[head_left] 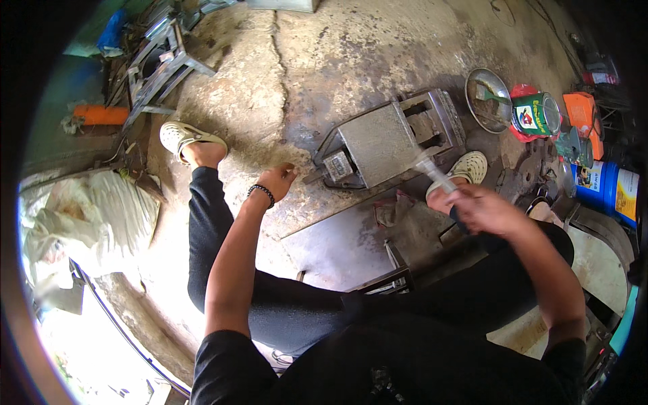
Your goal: The person places a metal component on a workbench, then uses a wrench to tighten bolts on the component. The person continues to adjust and tighten the bolts throughout the clip.
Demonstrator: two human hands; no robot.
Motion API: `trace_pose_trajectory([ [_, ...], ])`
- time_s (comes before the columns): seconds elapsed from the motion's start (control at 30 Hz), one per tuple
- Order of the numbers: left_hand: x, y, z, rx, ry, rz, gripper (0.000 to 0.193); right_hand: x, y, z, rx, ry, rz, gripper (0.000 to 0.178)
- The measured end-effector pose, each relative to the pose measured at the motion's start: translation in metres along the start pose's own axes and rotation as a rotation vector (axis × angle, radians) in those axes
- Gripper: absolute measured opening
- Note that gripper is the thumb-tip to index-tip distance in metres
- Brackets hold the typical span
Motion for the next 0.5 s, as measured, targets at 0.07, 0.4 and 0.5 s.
trace_pose_trajectory([
  [0.07,-0.018,-0.037,-0.035,-0.051,0.195,-0.010,0.049,-0.007,0.040,0.067,0.178,-0.030,0.075,0.029],
  [0.4,-0.014,-0.107,-0.118,-0.308,0.133,-0.086,0.047,0.118,0.182,0.182,0.260,-0.749,0.276,0.014],
  [0.5,-0.027,-0.098,-0.126,-0.334,-0.008,0.030,0.045,0.148,0.199,0.196,0.303,-0.963,0.380,0.016],
])
Point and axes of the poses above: each hand's wrist, its own y-axis towards the middle knuckle, its own z-axis out of the palm, x = y × z, the point moved 6 cm from there along y, towards the middle knuckle, and after that the axes turned 3 degrees about -x, right-handed, at the moved point
